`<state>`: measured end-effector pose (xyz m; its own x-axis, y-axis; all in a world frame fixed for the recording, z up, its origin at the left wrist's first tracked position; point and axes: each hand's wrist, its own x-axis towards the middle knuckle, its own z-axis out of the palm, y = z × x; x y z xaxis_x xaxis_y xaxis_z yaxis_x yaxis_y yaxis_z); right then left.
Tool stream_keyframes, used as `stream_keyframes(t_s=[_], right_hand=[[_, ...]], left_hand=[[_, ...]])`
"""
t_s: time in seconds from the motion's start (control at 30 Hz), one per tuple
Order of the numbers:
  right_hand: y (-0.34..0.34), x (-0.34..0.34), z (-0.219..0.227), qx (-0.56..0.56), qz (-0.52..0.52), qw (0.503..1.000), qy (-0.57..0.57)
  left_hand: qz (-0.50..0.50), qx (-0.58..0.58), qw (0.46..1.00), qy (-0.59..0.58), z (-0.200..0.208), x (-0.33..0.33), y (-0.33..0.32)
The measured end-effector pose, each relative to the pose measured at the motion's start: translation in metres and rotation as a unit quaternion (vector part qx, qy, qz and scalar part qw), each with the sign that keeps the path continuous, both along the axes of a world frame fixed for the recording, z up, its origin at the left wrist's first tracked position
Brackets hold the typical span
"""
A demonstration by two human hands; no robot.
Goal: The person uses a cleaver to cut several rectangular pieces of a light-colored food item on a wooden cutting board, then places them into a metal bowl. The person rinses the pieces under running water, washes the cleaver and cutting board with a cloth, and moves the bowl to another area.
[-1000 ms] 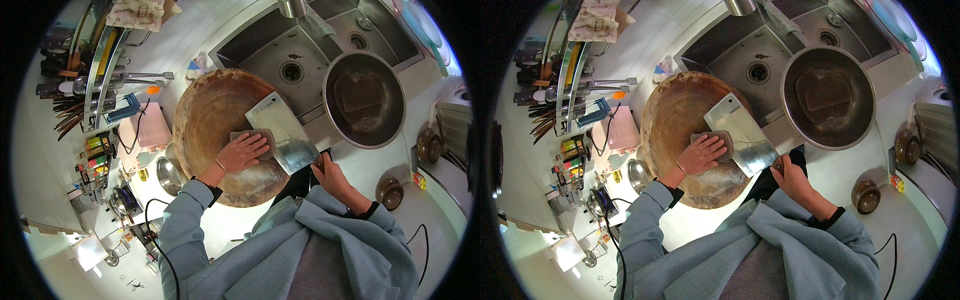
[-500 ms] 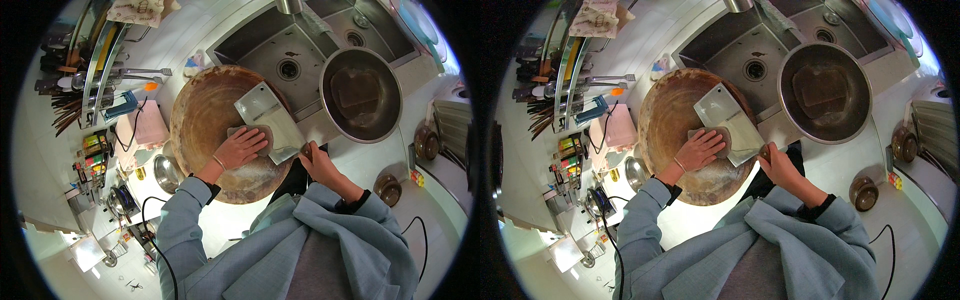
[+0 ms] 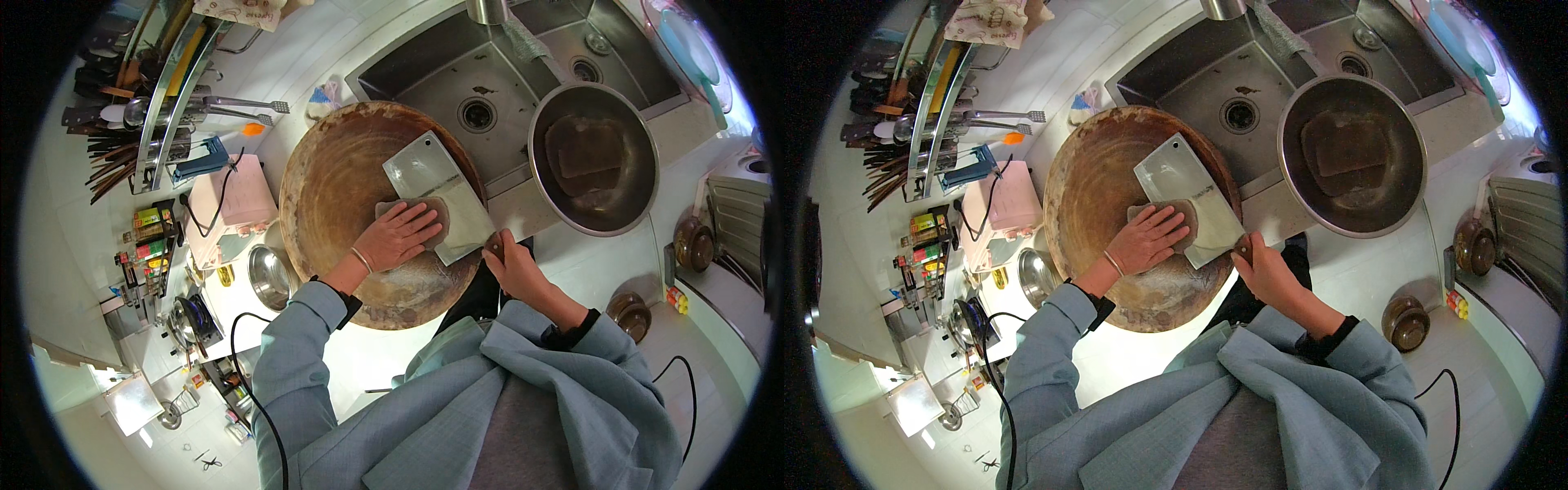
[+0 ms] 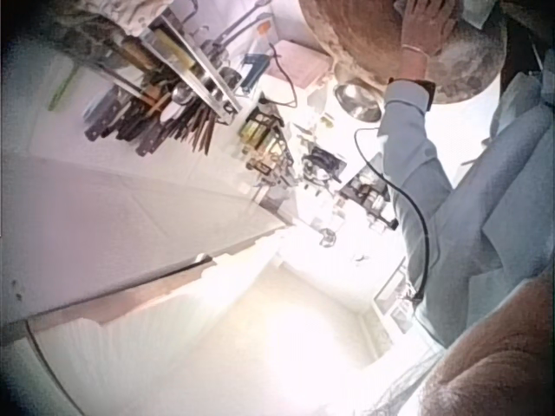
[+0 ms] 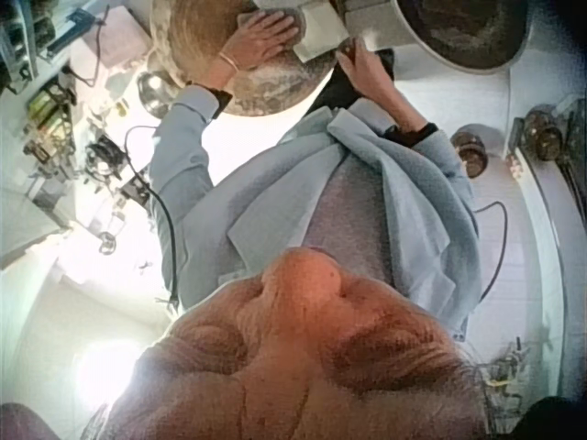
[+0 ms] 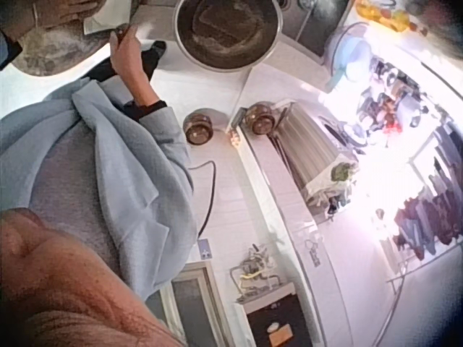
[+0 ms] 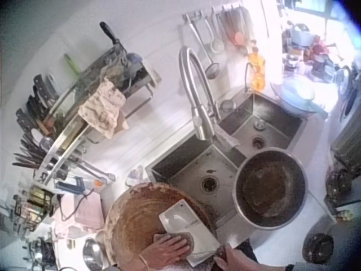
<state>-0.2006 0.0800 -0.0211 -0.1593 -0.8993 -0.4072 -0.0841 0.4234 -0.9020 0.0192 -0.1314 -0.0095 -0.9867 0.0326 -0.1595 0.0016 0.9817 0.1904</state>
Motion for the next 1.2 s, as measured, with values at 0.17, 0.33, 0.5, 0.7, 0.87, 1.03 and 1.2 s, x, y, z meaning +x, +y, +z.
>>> stream_keyframes(t_s=[0.17, 0.33, 0.5, 0.7, 0.87, 1.03, 1.2], right_hand=[[0.008, -0.001, 0.002, 0.016, 0.005, 1.000, 0.004], [0.029, -0.007, 0.010, 0.064, 0.047, 0.997, 0.009], [0.014, -0.005, 0.009, 0.074, 0.049, 0.996, 0.016], [-0.006, -0.002, 0.005, 0.010, 0.043, 0.999, -0.005], [0.007, -0.014, 0.017, 0.021, 0.086, 0.995, 0.035], [0.013, -0.027, 0.020, 0.109, 0.131, 0.985, 0.001], [-0.009, -0.015, 0.008, -0.023, 0.093, 0.994, 0.055]], left_hand=[[-0.008, -0.001, 1.000, 0.002, 0.000, -0.001, 0.000], [-0.002, 0.005, 1.000, -0.004, 0.000, -0.001, 0.001], [0.004, 0.017, 1.000, 0.004, -0.002, -0.001, 0.000], [0.006, 0.022, 1.000, 0.010, -0.002, -0.002, 0.000], [-0.010, 0.004, 1.000, -0.004, 0.001, -0.002, -0.001], [0.002, -0.005, 1.000, -0.023, -0.003, -0.001, 0.001], [0.010, -0.002, 1.000, -0.014, -0.003, -0.002, 0.000]])
